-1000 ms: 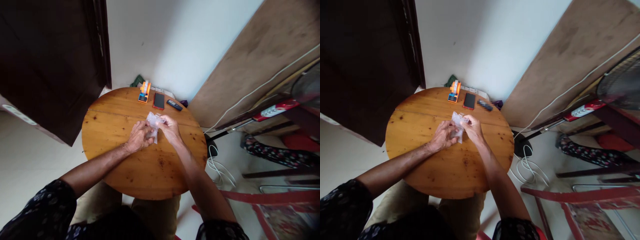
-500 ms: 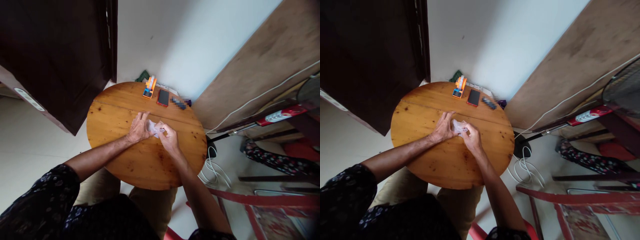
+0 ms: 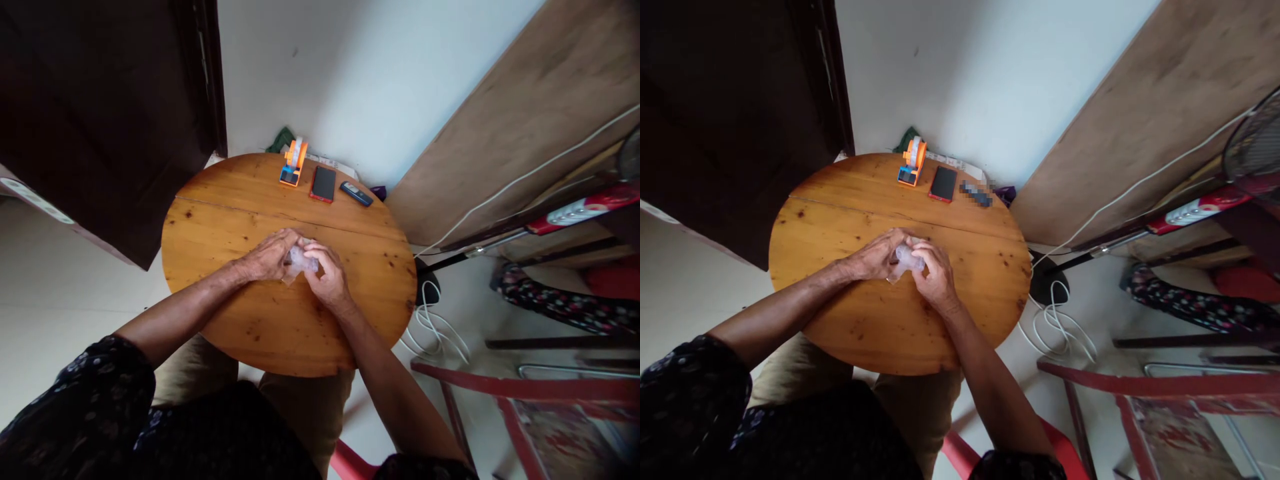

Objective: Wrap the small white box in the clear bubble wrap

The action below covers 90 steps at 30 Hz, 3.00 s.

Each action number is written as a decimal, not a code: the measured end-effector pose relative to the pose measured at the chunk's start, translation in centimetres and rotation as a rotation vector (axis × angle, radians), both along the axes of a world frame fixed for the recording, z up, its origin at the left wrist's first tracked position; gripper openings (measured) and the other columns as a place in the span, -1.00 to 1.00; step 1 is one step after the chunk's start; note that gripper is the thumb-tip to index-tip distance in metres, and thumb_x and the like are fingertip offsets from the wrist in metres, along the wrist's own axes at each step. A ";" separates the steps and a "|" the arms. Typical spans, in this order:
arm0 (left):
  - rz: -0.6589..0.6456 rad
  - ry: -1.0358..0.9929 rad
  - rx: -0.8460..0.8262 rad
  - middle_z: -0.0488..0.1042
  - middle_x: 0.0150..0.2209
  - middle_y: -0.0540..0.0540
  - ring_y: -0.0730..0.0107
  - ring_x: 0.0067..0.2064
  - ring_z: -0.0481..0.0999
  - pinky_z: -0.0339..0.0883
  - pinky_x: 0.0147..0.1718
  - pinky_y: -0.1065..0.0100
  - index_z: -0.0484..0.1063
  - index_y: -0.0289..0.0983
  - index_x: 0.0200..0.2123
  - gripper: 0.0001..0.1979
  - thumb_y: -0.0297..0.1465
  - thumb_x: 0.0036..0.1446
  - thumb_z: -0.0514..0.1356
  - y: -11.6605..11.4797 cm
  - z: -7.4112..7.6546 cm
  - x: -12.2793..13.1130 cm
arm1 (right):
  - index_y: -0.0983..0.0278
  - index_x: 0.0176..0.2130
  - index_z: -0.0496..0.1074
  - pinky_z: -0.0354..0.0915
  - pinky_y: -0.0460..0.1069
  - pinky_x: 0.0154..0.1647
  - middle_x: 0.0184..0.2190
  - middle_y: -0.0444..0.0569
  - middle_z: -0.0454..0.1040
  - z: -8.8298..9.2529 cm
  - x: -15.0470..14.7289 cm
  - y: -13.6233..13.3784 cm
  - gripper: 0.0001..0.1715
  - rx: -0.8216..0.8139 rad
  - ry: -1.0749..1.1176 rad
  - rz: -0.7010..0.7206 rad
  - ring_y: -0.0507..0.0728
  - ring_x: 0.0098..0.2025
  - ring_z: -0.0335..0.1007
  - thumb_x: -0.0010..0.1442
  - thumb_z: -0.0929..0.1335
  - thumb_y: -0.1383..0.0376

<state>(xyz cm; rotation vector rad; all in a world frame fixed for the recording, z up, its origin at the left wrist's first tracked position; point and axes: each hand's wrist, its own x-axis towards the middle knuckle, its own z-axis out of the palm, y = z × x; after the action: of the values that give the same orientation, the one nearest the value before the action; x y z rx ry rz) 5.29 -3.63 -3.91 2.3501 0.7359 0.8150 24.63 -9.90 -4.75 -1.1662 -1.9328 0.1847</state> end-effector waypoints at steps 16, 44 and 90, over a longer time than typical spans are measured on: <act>0.050 -0.237 -0.718 0.50 -0.35 0.00 0.44 -0.33 0.46 0.32 -0.33 0.41 0.48 -0.30 -0.24 -0.75 -0.31 0.00 0.31 0.3 1.7 0.0 | 0.16 0.09 0.42 0.40 0.17 0.11 0.01 0.01 0.60 2.8 -0.3 -0.6 -0.43 -0.405 0.151 -0.006 0.26 0.03 0.52 0.08 0.48 0.19; 0.139 -0.143 -0.618 0.57 -0.10 -0.19 0.21 -0.16 0.56 0.46 -0.21 0.23 0.11 -0.27 0.39 -0.13 -0.21 0.08 0.37 0.4 0.3 0.2 | 0.17 0.32 0.24 0.47 0.09 -0.13 -0.09 0.00 0.62 0.1 0.3 2.2 -0.10 -0.682 0.669 -0.016 0.19 -0.16 0.58 0.11 0.46 -0.02; 0.186 -0.397 -0.735 0.46 -0.17 -0.08 0.45 -0.26 0.44 0.32 -0.27 0.39 0.23 -0.29 0.30 -0.28 -0.39 0.07 0.33 1.4 -0.5 0.7 | 0.16 -0.16 0.47 0.46 -0.01 -0.22 -0.32 -0.12 0.57 1.2 -1.4 4.8 -0.80 -0.262 0.516 0.037 0.07 -0.31 0.53 0.16 0.37 0.27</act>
<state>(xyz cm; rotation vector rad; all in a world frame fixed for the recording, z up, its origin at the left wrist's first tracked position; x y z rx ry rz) 5.99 -2.19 -4.42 1.4349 0.8945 0.8649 23.19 -5.10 -3.55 -1.1131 -1.4996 0.7060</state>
